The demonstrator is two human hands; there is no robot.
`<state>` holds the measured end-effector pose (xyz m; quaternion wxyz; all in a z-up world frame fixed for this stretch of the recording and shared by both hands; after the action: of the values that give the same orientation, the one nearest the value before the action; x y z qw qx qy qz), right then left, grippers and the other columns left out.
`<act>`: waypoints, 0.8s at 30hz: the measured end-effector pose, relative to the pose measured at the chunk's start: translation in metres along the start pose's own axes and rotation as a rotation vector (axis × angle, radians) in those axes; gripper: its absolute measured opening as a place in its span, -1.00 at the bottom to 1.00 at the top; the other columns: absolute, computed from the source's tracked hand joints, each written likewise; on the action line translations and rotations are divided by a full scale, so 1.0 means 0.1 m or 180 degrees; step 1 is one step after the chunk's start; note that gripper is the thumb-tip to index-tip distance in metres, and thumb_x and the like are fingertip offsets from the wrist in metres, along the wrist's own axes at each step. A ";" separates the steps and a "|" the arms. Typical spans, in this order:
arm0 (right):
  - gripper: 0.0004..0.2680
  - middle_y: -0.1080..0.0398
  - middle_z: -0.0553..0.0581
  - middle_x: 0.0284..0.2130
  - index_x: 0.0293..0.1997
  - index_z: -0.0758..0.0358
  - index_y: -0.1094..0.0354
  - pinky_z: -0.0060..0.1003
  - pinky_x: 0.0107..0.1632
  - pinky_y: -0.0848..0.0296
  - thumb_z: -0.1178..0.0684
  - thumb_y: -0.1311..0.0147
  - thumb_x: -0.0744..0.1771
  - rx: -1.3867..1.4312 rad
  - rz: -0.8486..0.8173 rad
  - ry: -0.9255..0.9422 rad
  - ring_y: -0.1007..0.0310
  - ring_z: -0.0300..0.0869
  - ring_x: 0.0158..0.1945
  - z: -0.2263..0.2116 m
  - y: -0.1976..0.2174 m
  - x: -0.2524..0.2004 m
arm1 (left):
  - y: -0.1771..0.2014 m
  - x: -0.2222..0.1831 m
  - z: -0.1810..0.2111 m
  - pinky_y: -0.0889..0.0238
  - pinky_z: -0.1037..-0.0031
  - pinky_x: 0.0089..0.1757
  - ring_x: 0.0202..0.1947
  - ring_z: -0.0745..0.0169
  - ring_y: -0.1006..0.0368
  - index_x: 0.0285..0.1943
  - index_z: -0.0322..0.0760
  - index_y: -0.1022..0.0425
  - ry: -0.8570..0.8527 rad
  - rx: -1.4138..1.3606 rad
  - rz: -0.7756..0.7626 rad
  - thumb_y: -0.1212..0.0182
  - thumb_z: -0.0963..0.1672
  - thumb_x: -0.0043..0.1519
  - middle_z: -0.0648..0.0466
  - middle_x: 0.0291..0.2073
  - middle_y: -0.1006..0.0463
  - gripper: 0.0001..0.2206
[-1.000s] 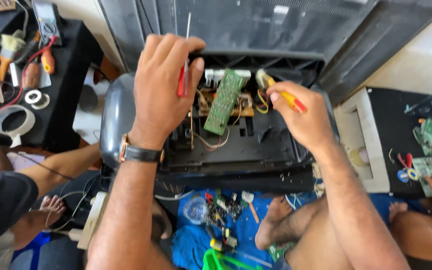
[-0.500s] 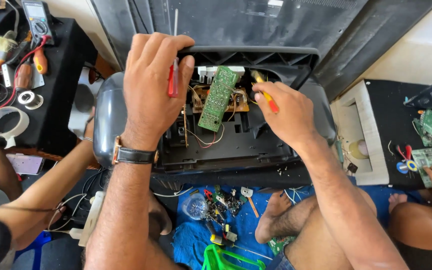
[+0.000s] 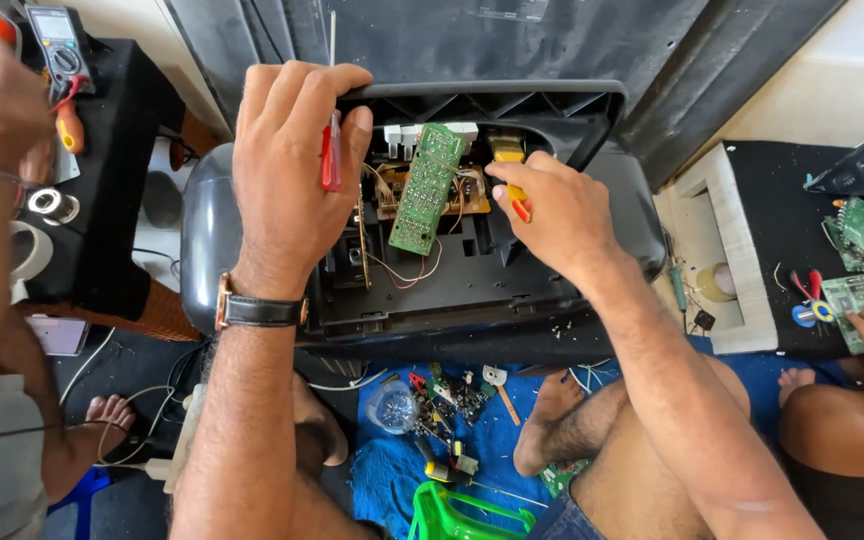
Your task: Cleaning and inspecting the internal components of an electronic device using a brush and a small tool.
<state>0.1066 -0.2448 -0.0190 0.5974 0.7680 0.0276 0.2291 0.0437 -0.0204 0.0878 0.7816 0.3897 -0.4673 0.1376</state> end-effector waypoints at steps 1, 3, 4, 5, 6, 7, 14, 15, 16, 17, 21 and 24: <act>-0.78 -0.41 -0.01 -0.31 0.17 -0.06 -0.49 -0.23 -0.40 -0.36 -0.04 -0.08 0.39 0.0132 -0.0336 -0.0085 -0.38 -0.17 -0.49 0.04 -0.06 0.02 | 0.00 0.00 0.00 -0.25 0.30 -0.11 -0.15 0.09 -0.28 0.07 -0.33 -0.51 0.0009 0.0002 -0.0012 -0.28 -0.29 0.30 0.03 -0.13 -0.48 -0.80; -0.77 -0.49 -0.05 -0.25 0.18 -0.13 -0.47 -0.21 -0.33 -0.39 -0.14 -0.03 0.40 0.0274 -0.0678 -0.0176 -0.40 -0.20 -0.44 0.04 -0.01 0.00 | 0.00 0.02 0.00 -0.25 0.30 -0.11 -0.15 0.08 -0.28 0.08 -0.33 -0.51 0.0016 0.0001 -0.0038 -0.28 -0.28 0.30 0.03 -0.12 -0.48 -0.80; -0.77 -0.56 0.01 -0.22 0.09 0.01 -0.52 -0.26 -0.34 -0.42 -0.14 -0.07 0.38 0.0618 -0.0446 -0.0059 -0.50 -0.16 -0.41 -0.03 0.18 -0.02 | 0.00 0.02 0.00 -0.25 0.30 -0.11 -0.15 0.08 -0.28 0.08 -0.33 -0.51 0.0011 0.0012 -0.0050 -0.29 -0.29 0.30 0.03 -0.13 -0.48 -0.80; -0.75 -0.62 0.07 -0.20 0.01 0.15 -0.58 -0.30 -0.34 -0.46 -0.14 -0.12 0.36 0.0961 -0.0212 0.0058 -0.60 -0.13 -0.37 -0.10 0.36 -0.04 | 0.00 0.01 -0.01 -0.25 0.30 -0.12 -0.15 0.08 -0.28 0.09 -0.34 -0.51 0.0005 0.0023 -0.0063 -0.29 -0.29 0.29 0.03 -0.13 -0.47 -0.79; -0.75 -0.62 0.07 -0.20 0.01 0.15 -0.58 -0.30 -0.34 -0.46 -0.14 -0.12 0.36 0.0966 -0.0224 0.0065 -0.60 -0.13 -0.37 -0.14 0.43 -0.08 | 0.00 0.01 -0.02 -0.25 0.30 -0.12 -0.15 0.08 -0.28 0.09 -0.34 -0.51 0.0017 0.0030 -0.0066 -0.29 -0.29 0.29 0.03 -0.13 -0.47 -0.79; -0.79 -0.61 0.10 -0.28 -0.05 0.26 -0.58 -0.34 -0.40 -0.36 -0.04 -0.15 0.36 0.1150 -0.0061 0.0258 -0.49 -0.18 -0.45 -0.23 0.56 -0.11 | -0.01 0.01 -0.02 -0.25 0.30 -0.12 -0.16 0.08 -0.28 0.09 -0.33 -0.51 0.0000 0.0036 -0.0051 -0.30 -0.29 0.29 0.03 -0.13 -0.47 -0.79; -0.82 -0.62 0.11 -0.33 -0.19 0.27 -0.60 -0.28 -0.41 -0.40 -0.04 -0.21 0.33 0.0979 0.0147 0.0600 -0.54 -0.09 -0.48 -0.36 0.46 -0.30 | -0.03 0.01 -0.01 -0.24 0.30 -0.11 -0.16 0.08 -0.27 0.08 -0.33 -0.50 -0.0059 0.0025 0.0031 -0.30 -0.29 0.30 0.03 -0.14 -0.46 -0.79; -0.82 -0.62 0.11 -0.33 -0.19 0.27 -0.60 -0.28 -0.41 -0.40 -0.04 -0.21 0.33 0.0985 0.0150 0.0594 -0.54 -0.09 -0.48 -0.39 0.50 -0.31 | -0.04 0.01 0.00 -0.24 0.30 -0.11 -0.16 0.08 -0.27 0.08 -0.33 -0.50 -0.0064 0.0025 0.0023 -0.30 -0.29 0.30 0.03 -0.14 -0.46 -0.79; -0.82 -0.49 0.09 -0.53 -0.24 0.26 -0.60 -0.29 -0.49 -0.25 -0.05 -0.20 0.33 0.1251 -0.0112 0.0496 -0.34 -0.14 -0.60 -0.40 0.47 -0.30 | -0.03 0.01 0.01 -0.24 0.29 -0.10 -0.15 0.07 -0.26 0.08 -0.34 -0.50 -0.0071 0.0020 0.0037 -0.30 -0.29 0.30 0.02 -0.14 -0.46 -0.79; -0.81 -0.37 0.08 -0.74 -0.30 0.24 -0.60 -0.30 -0.57 -0.11 -0.06 -0.19 0.32 0.1516 -0.0376 0.0399 -0.13 -0.19 -0.72 -0.43 0.45 -0.31 | -0.02 0.02 0.01 -0.24 0.28 -0.10 -0.15 0.06 -0.26 0.07 -0.35 -0.50 -0.0079 0.0014 0.0051 -0.29 -0.30 0.29 0.02 -0.14 -0.46 -0.80; -0.76 -0.26 -0.03 -0.84 -0.42 0.32 -0.59 -0.45 -0.68 0.06 -0.01 -0.10 0.36 0.2781 -0.0713 -0.0003 -0.02 -0.36 -0.80 -0.36 0.45 -0.37 | -0.03 0.00 0.00 -0.25 0.28 -0.09 -0.14 0.06 -0.26 0.08 -0.32 -0.50 -0.0090 0.0105 0.0060 -0.32 -0.29 0.30 0.04 -0.14 -0.45 -0.79; -0.86 -0.28 -0.01 -0.71 -0.29 0.40 -0.52 -0.40 -0.56 -0.01 0.11 -0.15 0.37 0.2022 0.0081 0.0310 -0.04 -0.33 -0.66 -0.40 0.59 -0.34 | -0.02 0.00 0.02 -0.25 0.26 -0.09 -0.14 0.05 -0.27 0.10 -0.31 -0.49 -0.0052 0.0096 0.0003 -0.32 -0.29 0.30 0.03 -0.13 -0.45 -0.78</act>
<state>0.0474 -0.2364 0.0325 0.3229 0.9045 0.1167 0.2530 0.0439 -0.0234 0.0874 0.7717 0.4022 -0.4717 0.1418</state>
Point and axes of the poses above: each hand's wrist, its own x-axis towards the middle knuckle, its own y-axis out of the back of the hand, z = x × y, the point moved 9 cm from there along x, towards the middle knuckle
